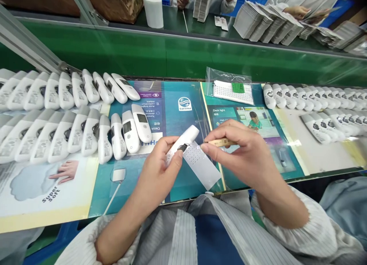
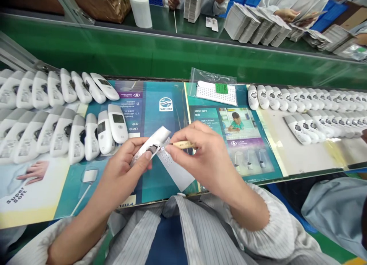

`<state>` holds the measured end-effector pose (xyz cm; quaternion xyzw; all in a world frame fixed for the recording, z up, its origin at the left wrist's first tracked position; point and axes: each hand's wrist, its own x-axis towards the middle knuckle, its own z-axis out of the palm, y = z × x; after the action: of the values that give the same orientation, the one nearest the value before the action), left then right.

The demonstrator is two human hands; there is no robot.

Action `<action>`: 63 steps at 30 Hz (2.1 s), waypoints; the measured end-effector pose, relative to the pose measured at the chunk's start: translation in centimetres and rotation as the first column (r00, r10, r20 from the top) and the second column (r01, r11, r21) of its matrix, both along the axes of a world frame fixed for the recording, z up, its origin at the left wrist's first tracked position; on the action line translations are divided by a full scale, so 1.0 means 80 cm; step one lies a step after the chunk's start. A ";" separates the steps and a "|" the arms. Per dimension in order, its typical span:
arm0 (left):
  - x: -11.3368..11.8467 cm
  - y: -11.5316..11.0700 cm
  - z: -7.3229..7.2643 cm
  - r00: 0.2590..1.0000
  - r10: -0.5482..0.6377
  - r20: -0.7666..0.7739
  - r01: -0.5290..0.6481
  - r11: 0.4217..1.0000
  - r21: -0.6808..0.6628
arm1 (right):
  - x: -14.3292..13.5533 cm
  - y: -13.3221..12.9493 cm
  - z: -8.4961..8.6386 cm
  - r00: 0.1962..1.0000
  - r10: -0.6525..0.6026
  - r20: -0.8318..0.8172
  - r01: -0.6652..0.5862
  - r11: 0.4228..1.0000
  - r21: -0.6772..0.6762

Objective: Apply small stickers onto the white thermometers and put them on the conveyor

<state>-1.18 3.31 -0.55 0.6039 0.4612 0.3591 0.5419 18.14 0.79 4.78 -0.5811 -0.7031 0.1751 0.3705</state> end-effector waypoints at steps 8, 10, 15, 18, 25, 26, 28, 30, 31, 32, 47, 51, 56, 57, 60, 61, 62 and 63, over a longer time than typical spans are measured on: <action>-0.003 -0.006 0.018 0.976 -0.133 -0.175 0.167 0.965 0.200 | -0.018 -0.010 0.003 0.991 0.131 -0.006 -0.131 0.988 -0.082; -0.004 -0.008 0.018 0.976 -0.131 -0.174 0.165 0.965 0.202 | -0.019 -0.009 0.001 0.992 0.127 0.000 -0.126 0.987 -0.098; -0.005 -0.009 0.017 0.976 -0.133 -0.170 0.167 0.966 0.200 | -0.017 -0.008 0.001 0.992 0.127 0.010 -0.125 0.987 -0.105; -0.005 -0.009 0.016 0.976 -0.140 -0.164 0.172 0.965 0.197 | -0.017 -0.007 0.001 0.992 0.129 0.015 -0.127 0.987 -0.095; -0.003 -0.010 0.017 0.981 -0.129 -0.147 0.158 0.965 0.208 | -0.019 -0.007 0.002 0.991 0.129 0.021 -0.127 0.988 -0.084; -0.003 -0.010 0.018 0.982 -0.128 -0.142 0.156 0.966 0.208 | -0.019 -0.007 0.002 0.991 0.129 0.024 -0.127 0.988 -0.084; -0.003 -0.011 0.019 0.983 -0.126 -0.132 0.152 0.966 0.211 | -0.019 -0.007 0.002 0.991 0.133 0.029 -0.130 0.988 -0.085; -0.003 -0.011 0.020 0.984 -0.127 -0.127 0.153 0.965 0.215 | -0.019 -0.006 0.002 0.990 0.137 0.033 -0.134 0.987 -0.083; -0.002 -0.011 0.020 0.984 -0.129 -0.126 0.154 0.964 0.215 | -0.019 -0.006 0.002 0.990 0.138 0.033 -0.135 0.988 -0.081; -0.002 -0.010 0.020 0.984 -0.128 -0.126 0.153 0.965 0.214 | -0.018 -0.006 0.002 0.990 0.140 0.034 -0.136 0.987 -0.080; -0.004 -0.010 0.016 0.987 -0.138 -0.079 0.151 0.969 0.195 | -0.018 -0.004 -0.003 0.988 0.149 0.037 -0.147 0.988 -0.052; -0.001 -0.009 0.015 0.990 -0.135 -0.050 0.140 0.980 0.142 | -0.021 -0.006 -0.005 0.989 0.134 0.066 -0.132 0.990 -0.042; -0.002 -0.006 0.018 0.992 -0.123 0.040 0.119 0.989 0.093 | -0.008 -0.007 0.008 0.957 0.106 0.270 -0.124 0.991 0.052; -0.003 -0.005 0.017 0.992 -0.114 0.060 0.110 0.991 0.074 | -0.002 -0.007 0.012 0.948 0.063 0.313 -0.101 0.989 0.105; -0.006 -0.005 0.013 0.989 -0.075 0.125 0.076 0.997 -0.004 | 0.016 -0.007 0.019 0.952 -0.040 0.304 -0.028 0.976 0.215; -0.005 -0.006 0.013 0.985 -0.065 0.161 0.071 0.997 -0.030 | 0.019 -0.008 0.018 0.966 -0.017 0.259 -0.033 0.981 0.190; -0.004 -0.008 0.013 0.978 -0.065 0.198 0.076 0.996 -0.051 | 0.021 -0.008 0.015 0.980 0.032 0.197 -0.060 0.989 0.137; -0.003 -0.010 0.015 0.970 -0.078 0.230 0.094 0.994 -0.060 | 0.021 -0.010 0.010 0.989 0.090 0.116 -0.098 0.993 0.066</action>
<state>-1.42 2.49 0.62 0.5586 0.3820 0.3856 0.6272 19.85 0.03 5.61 -0.5426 -0.7553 0.1339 0.3423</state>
